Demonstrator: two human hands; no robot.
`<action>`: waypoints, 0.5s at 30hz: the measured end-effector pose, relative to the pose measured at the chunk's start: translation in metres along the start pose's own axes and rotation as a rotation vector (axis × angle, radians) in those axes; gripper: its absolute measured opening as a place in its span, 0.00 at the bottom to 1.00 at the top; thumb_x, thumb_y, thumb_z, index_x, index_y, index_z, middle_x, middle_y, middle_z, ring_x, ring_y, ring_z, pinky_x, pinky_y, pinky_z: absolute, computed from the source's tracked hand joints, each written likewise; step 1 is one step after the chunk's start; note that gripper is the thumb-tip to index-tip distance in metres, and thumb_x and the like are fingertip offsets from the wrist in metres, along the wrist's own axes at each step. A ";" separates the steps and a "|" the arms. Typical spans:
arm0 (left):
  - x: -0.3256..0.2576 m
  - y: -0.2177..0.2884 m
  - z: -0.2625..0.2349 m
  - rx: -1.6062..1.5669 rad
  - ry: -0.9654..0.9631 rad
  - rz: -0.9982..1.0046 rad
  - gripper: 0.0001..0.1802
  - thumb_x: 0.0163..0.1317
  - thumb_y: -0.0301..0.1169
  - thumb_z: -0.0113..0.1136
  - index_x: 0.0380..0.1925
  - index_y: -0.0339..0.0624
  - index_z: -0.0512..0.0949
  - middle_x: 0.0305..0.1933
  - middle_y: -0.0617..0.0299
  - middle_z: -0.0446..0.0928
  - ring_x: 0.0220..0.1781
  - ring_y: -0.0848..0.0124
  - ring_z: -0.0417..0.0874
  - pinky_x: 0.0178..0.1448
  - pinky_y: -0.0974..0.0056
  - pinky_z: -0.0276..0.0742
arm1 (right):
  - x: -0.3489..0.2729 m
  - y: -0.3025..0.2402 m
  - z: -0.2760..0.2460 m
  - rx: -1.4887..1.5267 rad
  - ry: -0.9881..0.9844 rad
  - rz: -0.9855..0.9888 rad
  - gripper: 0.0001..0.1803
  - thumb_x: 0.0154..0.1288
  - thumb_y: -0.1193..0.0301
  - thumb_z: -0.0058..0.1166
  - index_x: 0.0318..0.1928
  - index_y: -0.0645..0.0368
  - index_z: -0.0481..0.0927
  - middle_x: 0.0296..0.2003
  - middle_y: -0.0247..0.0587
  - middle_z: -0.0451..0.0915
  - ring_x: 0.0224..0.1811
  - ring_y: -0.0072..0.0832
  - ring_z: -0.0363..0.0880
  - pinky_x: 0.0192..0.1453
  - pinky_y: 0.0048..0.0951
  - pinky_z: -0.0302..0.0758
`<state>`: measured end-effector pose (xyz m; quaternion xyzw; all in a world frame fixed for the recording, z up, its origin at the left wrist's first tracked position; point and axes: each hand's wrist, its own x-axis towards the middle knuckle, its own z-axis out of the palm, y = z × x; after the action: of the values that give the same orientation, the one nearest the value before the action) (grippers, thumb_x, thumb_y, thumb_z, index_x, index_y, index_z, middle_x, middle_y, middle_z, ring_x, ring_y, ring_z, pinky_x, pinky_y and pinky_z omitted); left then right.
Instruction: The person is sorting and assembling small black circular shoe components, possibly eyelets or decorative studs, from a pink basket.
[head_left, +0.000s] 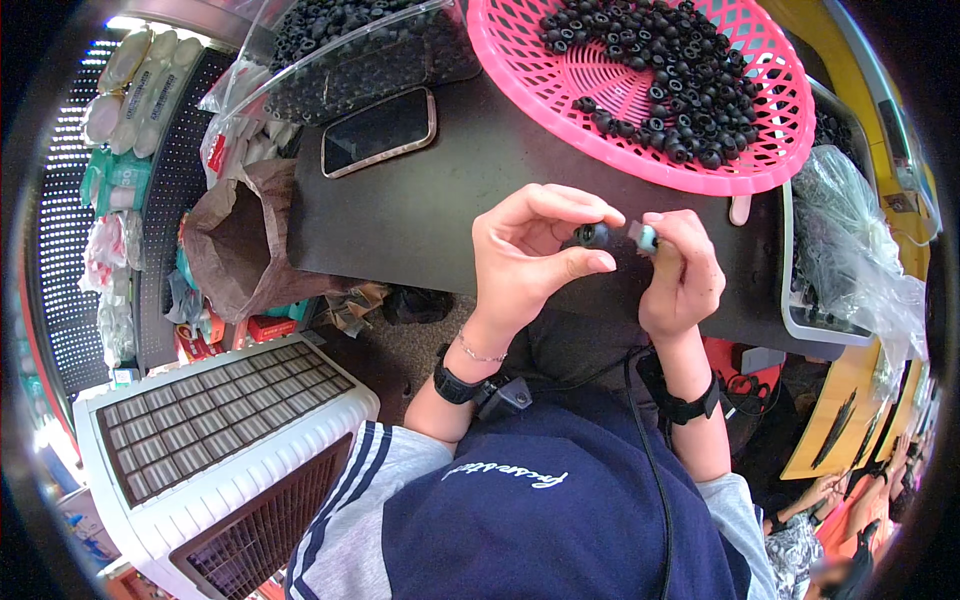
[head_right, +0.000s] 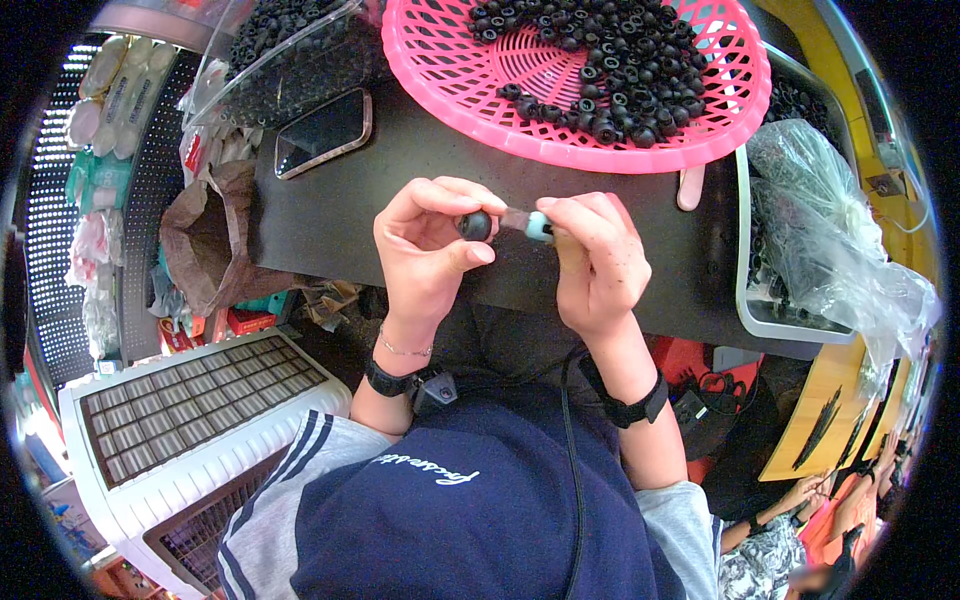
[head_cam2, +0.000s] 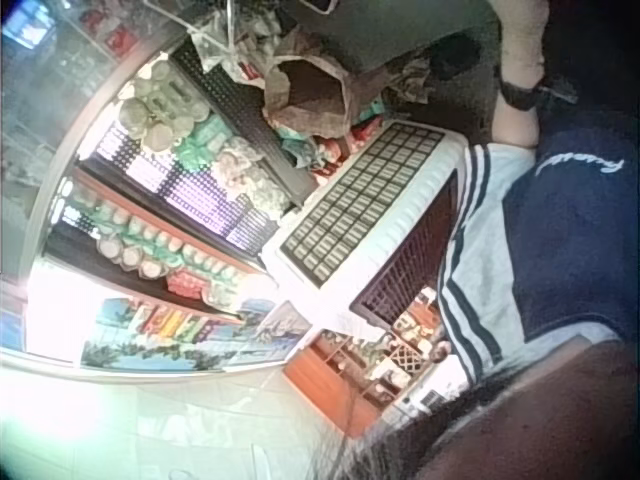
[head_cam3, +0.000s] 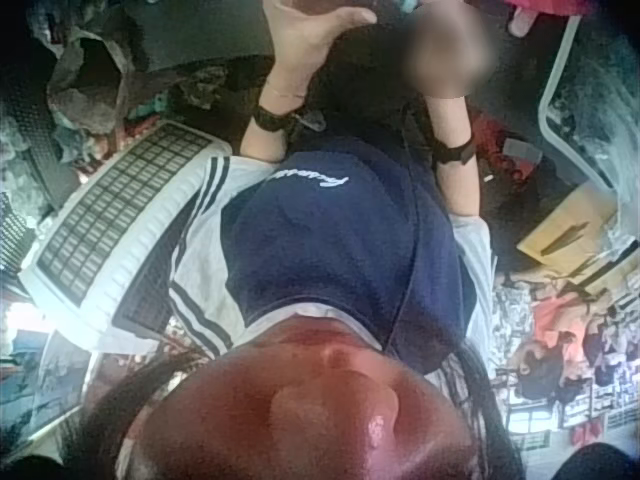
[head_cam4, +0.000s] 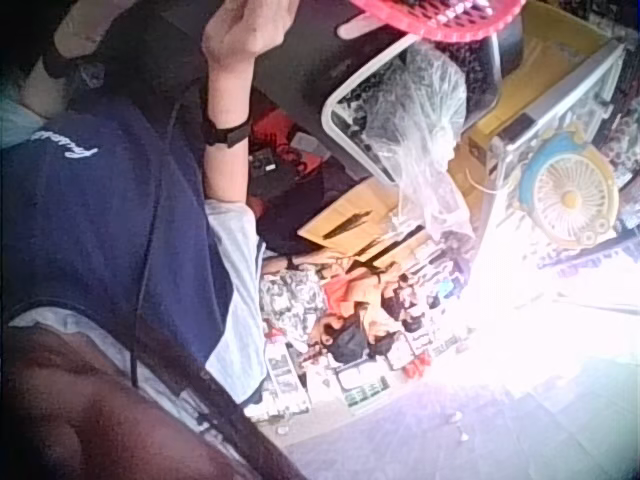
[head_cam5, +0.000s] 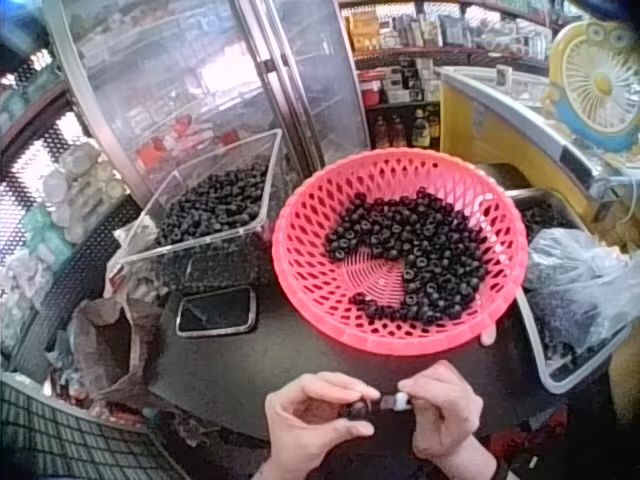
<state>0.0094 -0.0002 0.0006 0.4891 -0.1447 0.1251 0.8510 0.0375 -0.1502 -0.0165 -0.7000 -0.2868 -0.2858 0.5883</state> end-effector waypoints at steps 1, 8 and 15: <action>0.000 0.000 0.000 -0.007 0.004 -0.003 0.18 0.45 0.12 0.68 0.38 0.30 0.76 0.44 0.48 0.77 0.48 0.62 0.81 0.51 0.62 0.81 | -0.001 0.001 0.000 0.008 0.010 0.013 0.06 0.63 0.81 0.52 0.40 0.66 0.76 0.32 0.46 0.81 0.27 0.35 0.77 0.32 0.30 0.73; 0.001 0.002 -0.001 -0.009 0.009 0.016 0.18 0.47 0.13 0.68 0.40 0.30 0.77 0.46 0.49 0.76 0.49 0.65 0.80 0.52 0.65 0.80 | -0.001 0.001 0.000 -0.010 0.017 0.015 0.06 0.66 0.77 0.50 0.41 0.67 0.76 0.32 0.46 0.80 0.28 0.35 0.77 0.33 0.30 0.73; 0.003 0.010 0.004 0.090 0.050 -0.053 0.13 0.55 0.14 0.60 0.42 0.29 0.77 0.46 0.51 0.76 0.45 0.69 0.79 0.51 0.67 0.78 | -0.001 0.002 0.001 -0.008 0.022 0.035 0.06 0.66 0.78 0.50 0.41 0.67 0.76 0.31 0.45 0.79 0.28 0.35 0.76 0.34 0.30 0.72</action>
<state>0.0081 0.0016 0.0116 0.5272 -0.1047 0.1211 0.8346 0.0378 -0.1496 -0.0186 -0.7039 -0.2669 -0.2843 0.5937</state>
